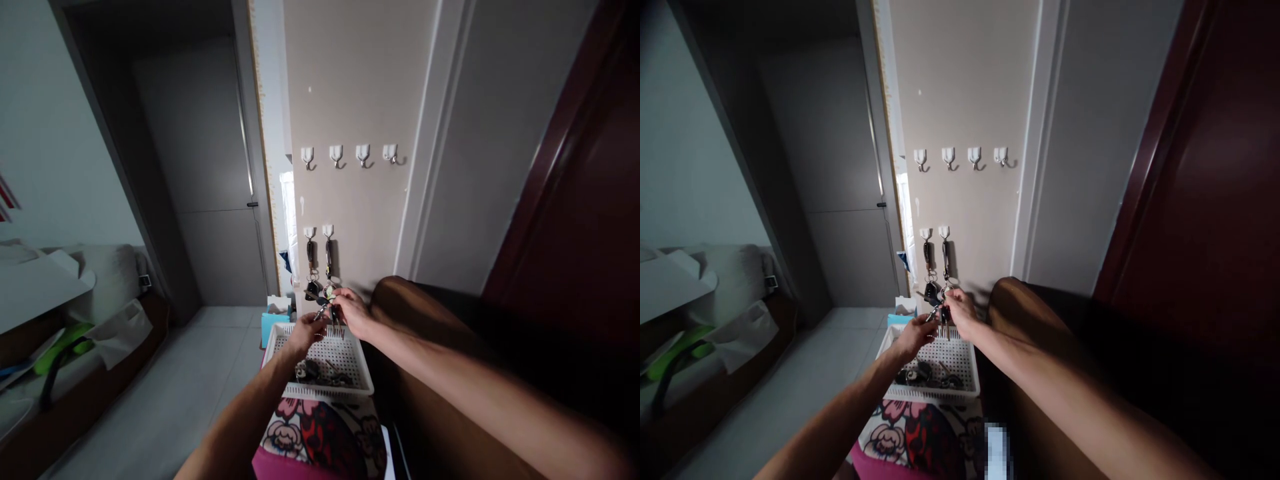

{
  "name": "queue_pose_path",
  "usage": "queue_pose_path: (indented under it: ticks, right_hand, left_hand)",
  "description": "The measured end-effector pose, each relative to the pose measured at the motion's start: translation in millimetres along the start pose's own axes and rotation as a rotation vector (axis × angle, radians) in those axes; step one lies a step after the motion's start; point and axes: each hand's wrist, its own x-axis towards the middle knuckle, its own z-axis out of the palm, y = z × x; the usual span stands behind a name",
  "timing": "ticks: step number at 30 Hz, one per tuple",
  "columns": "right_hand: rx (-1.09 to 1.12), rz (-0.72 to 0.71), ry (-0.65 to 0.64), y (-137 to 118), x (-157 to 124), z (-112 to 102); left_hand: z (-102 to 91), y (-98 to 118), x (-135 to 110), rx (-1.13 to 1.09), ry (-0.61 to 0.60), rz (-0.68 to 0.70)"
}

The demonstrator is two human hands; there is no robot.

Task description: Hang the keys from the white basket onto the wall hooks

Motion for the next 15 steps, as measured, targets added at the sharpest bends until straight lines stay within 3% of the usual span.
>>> queue_pose_path:
  ticks: [4,8,15]
  right_hand:
    - [-0.022,0.019,0.024,1.5,2.5,-4.2]
    - [-0.005,0.044,0.013,5.5,2.5,-3.5]
    - [0.005,0.043,-0.012,6.3,0.1,-0.9]
  left_hand:
    - [-14.8,7.7,3.8,-0.016,0.107,0.058]
    - [-18.9,14.5,2.3,-0.033,0.044,0.052]
    - [-6.3,7.7,2.7,-0.187,0.010,0.091]
